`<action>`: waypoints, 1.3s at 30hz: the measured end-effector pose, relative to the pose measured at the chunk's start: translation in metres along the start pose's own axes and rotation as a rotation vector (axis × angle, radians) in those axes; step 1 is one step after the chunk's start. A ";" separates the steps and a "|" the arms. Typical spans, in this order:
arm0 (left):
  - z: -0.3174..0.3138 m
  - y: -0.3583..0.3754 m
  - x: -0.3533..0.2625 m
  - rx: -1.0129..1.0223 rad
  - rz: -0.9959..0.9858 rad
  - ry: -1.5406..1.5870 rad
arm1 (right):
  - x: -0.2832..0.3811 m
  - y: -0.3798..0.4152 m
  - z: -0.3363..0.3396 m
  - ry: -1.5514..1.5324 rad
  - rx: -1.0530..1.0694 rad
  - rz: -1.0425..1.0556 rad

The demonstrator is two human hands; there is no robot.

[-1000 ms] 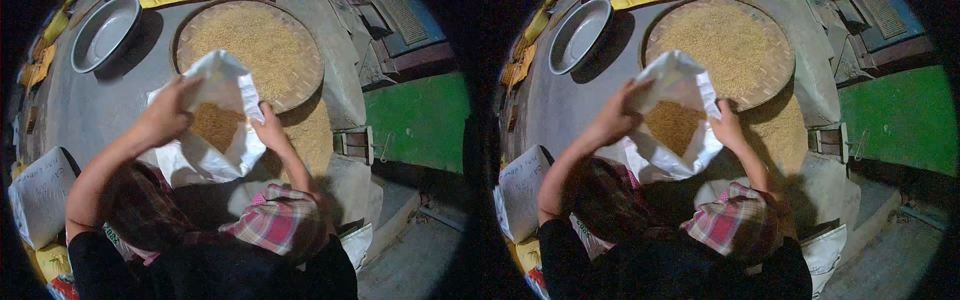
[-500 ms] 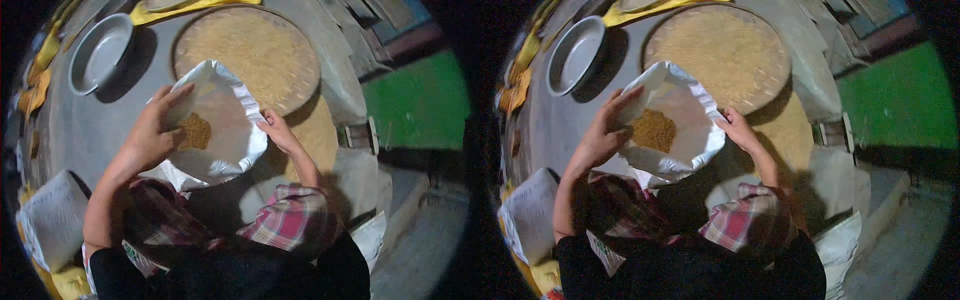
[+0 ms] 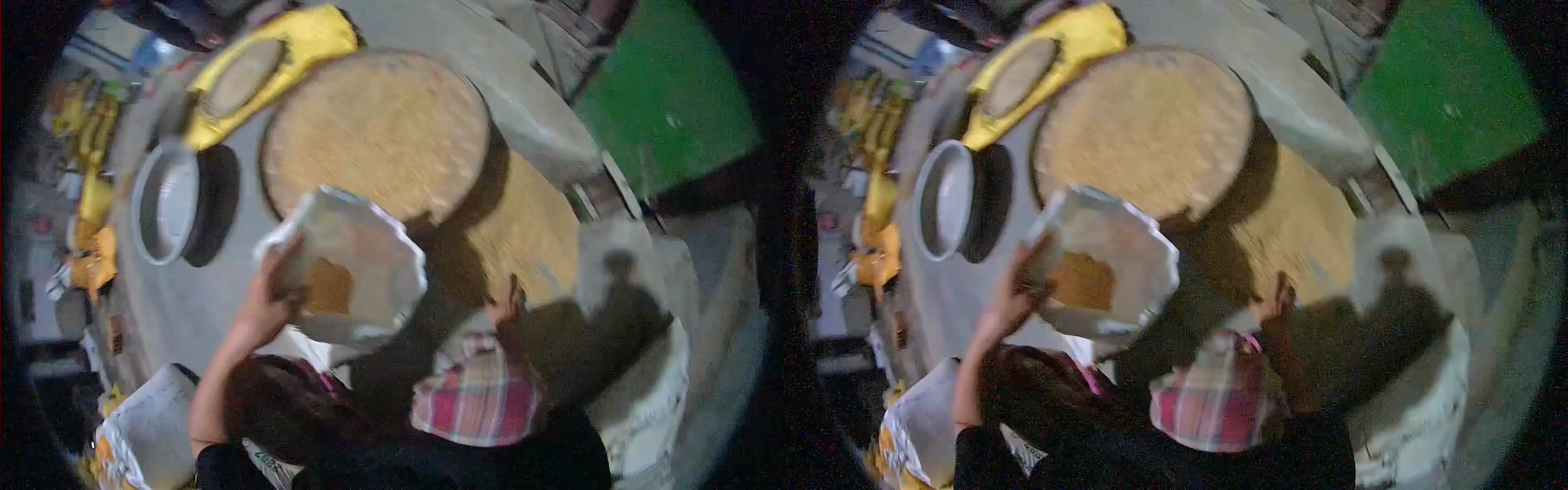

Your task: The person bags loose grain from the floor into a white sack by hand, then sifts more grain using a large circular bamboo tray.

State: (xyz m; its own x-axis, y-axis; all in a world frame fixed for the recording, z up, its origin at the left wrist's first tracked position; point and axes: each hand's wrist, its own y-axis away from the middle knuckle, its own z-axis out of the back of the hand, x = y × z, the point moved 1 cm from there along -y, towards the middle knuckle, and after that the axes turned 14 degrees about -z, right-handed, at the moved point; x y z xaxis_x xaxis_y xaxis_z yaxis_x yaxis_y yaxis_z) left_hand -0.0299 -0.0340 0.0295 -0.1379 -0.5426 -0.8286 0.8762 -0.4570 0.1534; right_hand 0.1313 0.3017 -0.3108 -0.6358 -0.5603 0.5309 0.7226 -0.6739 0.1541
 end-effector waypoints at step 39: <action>-0.069 -0.028 0.012 0.076 -0.288 -0.174 | 0.200 -0.059 0.098 -1.002 0.947 -0.118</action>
State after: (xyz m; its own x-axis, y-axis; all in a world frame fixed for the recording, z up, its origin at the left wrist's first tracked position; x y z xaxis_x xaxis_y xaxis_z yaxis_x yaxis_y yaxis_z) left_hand -0.0240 0.0212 -0.0219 -0.4570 -0.4930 -0.7404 0.7536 -0.6567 -0.0279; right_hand -0.0120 0.2769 -0.1325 -0.5326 0.3305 0.7792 0.8421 0.1141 0.5271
